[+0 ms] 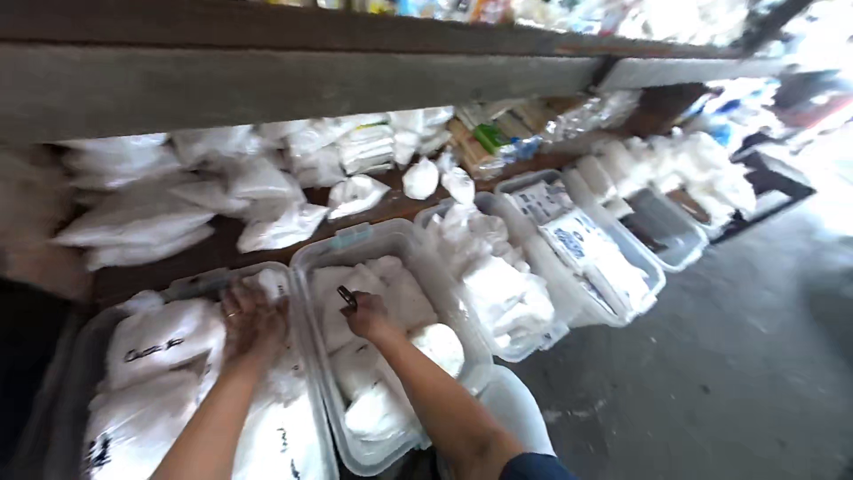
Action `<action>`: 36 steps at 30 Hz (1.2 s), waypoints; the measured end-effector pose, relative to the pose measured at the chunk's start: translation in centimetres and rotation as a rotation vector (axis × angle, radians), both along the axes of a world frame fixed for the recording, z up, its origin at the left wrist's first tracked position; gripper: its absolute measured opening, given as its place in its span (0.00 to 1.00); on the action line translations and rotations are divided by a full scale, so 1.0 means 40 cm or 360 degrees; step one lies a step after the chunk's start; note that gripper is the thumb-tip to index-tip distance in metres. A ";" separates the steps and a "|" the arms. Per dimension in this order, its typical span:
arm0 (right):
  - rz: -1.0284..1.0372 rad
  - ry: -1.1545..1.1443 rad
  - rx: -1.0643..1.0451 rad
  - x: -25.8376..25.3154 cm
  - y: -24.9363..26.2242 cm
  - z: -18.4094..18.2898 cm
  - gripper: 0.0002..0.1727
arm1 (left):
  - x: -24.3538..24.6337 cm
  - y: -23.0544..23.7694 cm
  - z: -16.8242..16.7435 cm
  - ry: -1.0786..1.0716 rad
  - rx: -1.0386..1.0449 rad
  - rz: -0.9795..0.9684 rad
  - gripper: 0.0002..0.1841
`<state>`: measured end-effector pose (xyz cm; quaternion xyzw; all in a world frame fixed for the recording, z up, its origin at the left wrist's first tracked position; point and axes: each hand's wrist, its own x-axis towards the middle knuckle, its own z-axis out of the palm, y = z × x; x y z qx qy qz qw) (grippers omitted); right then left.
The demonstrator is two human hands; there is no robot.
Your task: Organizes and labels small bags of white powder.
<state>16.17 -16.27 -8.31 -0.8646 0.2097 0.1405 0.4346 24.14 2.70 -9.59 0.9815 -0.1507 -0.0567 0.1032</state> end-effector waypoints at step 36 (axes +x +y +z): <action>-0.0204 -0.0328 0.1281 -0.404 0.062 0.268 0.20 | -0.483 0.014 0.381 0.1333 -0.2392 0.0486 0.31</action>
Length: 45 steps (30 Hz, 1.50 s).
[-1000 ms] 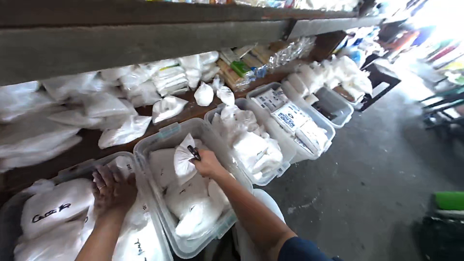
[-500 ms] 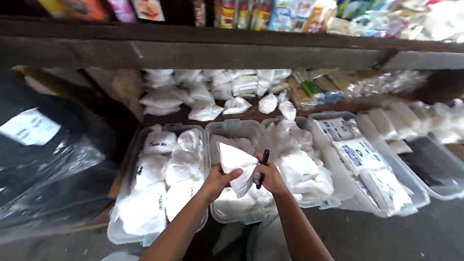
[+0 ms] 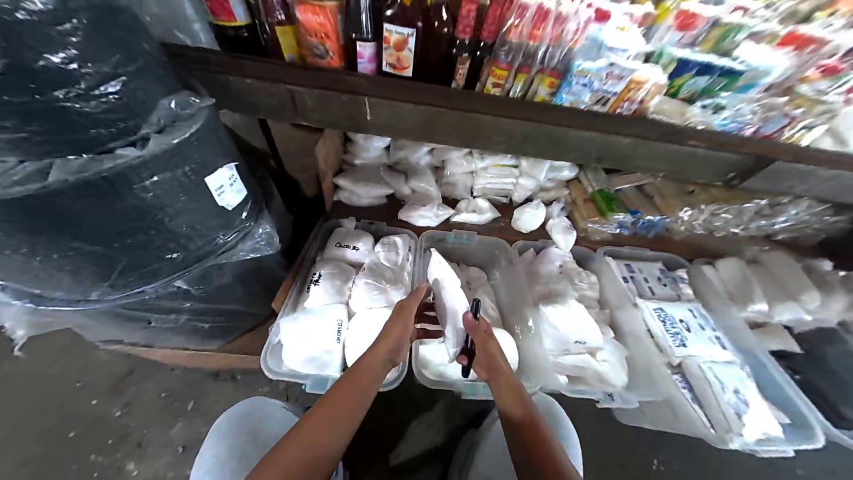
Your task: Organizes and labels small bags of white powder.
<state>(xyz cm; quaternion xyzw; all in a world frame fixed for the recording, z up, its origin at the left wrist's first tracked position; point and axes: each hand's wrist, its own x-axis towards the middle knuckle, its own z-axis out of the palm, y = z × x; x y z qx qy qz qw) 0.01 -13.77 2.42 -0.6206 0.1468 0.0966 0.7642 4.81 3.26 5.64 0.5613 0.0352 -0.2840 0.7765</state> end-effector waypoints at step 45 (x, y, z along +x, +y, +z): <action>-0.0021 0.0241 -0.1308 0.108 -0.323 -0.083 0.20 | 0.290 0.242 -0.256 0.0463 -0.0258 0.1445 0.20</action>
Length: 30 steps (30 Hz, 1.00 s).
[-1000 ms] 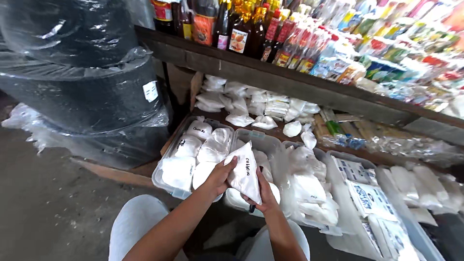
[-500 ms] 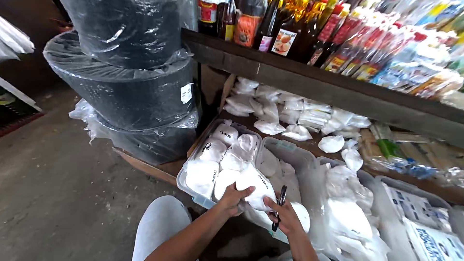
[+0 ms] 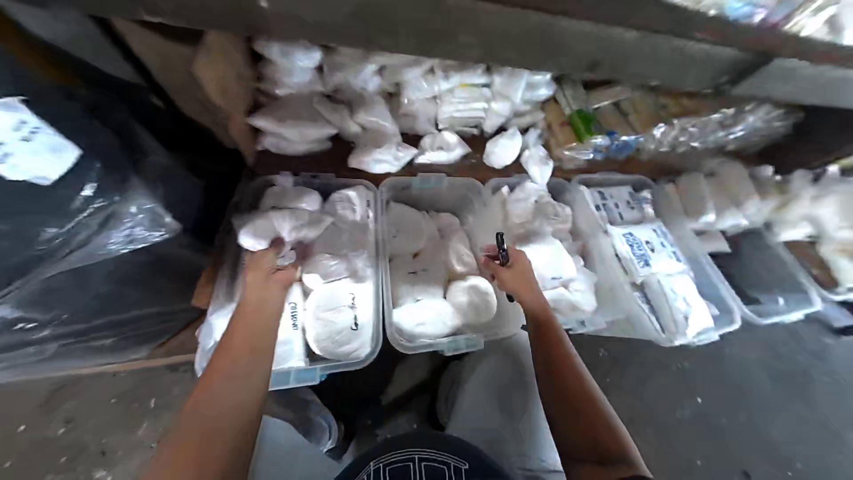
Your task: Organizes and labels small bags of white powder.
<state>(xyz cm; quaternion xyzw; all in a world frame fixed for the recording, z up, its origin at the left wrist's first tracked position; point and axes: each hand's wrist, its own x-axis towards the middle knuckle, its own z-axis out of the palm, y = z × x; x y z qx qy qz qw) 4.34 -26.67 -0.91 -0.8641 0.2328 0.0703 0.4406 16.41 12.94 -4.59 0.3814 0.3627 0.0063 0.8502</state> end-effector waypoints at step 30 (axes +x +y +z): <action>0.0787 0.0575 -0.0266 -0.025 0.134 -0.109 0.33 | 0.243 0.039 0.107 -0.0502 0.2621 -0.2219 0.26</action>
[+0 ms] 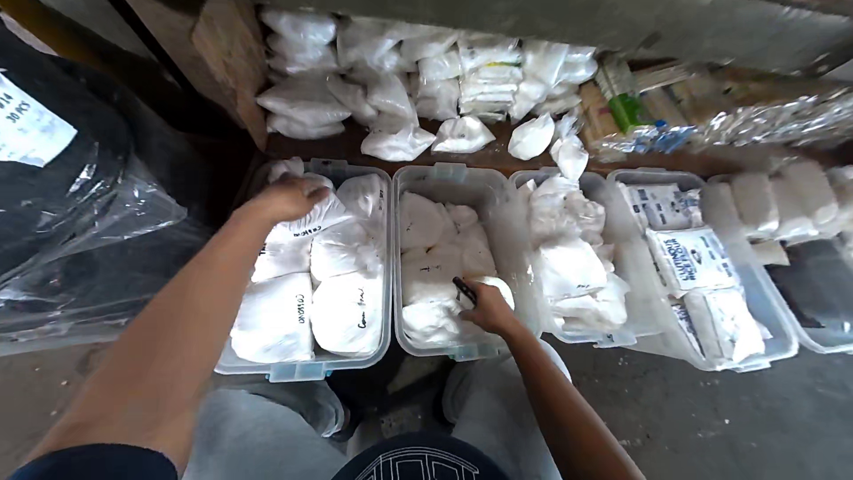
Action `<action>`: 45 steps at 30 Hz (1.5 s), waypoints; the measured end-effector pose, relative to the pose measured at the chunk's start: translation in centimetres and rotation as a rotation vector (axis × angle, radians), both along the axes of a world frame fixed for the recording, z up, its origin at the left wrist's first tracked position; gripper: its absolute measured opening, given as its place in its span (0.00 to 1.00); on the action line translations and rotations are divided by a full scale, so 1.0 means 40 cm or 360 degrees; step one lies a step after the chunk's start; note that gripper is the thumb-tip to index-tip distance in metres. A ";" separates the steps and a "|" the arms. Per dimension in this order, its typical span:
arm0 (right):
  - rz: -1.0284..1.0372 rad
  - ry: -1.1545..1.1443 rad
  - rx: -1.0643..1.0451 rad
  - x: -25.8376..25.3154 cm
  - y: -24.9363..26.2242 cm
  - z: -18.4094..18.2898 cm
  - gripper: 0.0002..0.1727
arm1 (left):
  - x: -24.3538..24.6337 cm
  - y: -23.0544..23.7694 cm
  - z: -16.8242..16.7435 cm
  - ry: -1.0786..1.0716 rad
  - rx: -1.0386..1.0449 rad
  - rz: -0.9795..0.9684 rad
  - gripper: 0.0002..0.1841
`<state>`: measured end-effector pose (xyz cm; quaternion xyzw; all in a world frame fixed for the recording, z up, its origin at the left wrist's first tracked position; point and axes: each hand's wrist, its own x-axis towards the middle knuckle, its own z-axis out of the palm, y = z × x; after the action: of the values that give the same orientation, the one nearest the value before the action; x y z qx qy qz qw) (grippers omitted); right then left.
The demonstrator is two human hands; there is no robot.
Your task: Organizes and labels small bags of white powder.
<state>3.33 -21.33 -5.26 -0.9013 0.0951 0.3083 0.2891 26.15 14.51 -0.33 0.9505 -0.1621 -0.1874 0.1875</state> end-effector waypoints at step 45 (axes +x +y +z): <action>-0.0775 -0.0487 0.0862 -0.029 -0.118 0.008 0.24 | -0.425 -0.442 -0.159 0.1198 -0.1534 0.0184 0.30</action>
<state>2.19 -26.06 -4.95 -0.7791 0.1771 0.1068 0.5918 9.16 -3.18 -6.70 0.6346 -0.0995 -0.4053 0.6505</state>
